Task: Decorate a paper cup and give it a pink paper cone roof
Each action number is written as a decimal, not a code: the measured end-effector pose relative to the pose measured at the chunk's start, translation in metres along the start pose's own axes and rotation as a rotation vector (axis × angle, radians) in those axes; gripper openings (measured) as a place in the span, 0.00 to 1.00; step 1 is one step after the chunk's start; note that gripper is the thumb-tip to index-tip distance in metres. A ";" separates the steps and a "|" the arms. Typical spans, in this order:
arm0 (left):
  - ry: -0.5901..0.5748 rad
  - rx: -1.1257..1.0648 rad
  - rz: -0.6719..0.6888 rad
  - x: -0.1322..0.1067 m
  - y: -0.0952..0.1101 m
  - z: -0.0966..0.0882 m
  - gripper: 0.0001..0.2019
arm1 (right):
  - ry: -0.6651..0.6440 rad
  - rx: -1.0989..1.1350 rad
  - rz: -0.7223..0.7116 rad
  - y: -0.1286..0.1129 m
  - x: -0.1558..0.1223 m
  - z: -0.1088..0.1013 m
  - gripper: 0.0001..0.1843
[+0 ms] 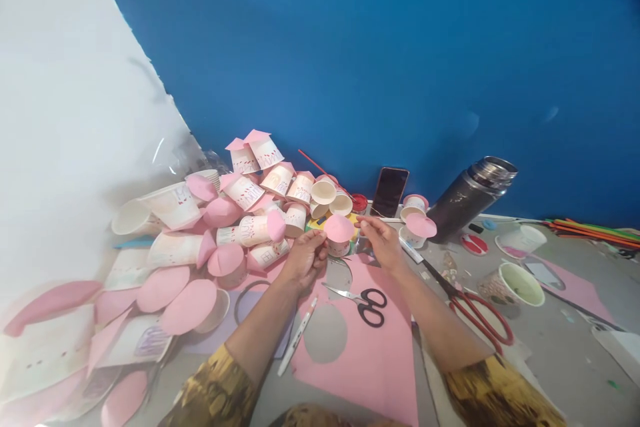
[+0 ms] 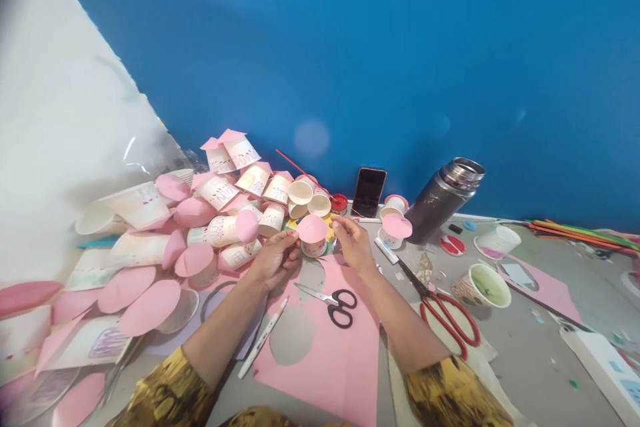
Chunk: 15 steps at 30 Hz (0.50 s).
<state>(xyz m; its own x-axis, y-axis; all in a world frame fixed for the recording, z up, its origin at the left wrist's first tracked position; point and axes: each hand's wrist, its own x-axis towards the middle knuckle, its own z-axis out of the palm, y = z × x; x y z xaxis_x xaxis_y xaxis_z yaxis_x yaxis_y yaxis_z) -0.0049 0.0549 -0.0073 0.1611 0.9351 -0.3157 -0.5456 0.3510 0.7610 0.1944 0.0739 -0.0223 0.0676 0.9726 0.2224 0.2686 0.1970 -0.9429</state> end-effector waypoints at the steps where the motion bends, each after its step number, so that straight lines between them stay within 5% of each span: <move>1: 0.003 0.007 0.003 0.002 -0.002 -0.001 0.20 | -0.013 0.003 -0.002 0.000 0.000 0.001 0.26; 9: 0.020 0.026 0.017 0.009 -0.010 -0.001 0.18 | -0.109 -0.060 -0.078 -0.004 0.001 0.008 0.35; 15: 0.053 0.018 -0.006 0.006 -0.011 -0.002 0.16 | -0.151 -0.131 -0.133 -0.003 0.005 0.015 0.31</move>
<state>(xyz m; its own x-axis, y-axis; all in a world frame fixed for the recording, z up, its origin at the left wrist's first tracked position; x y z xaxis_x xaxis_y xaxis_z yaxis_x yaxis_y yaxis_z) 0.0005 0.0568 -0.0186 0.1201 0.9292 -0.3495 -0.5298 0.3577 0.7690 0.1799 0.0801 -0.0217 -0.1187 0.9485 0.2937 0.3885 0.3166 -0.8654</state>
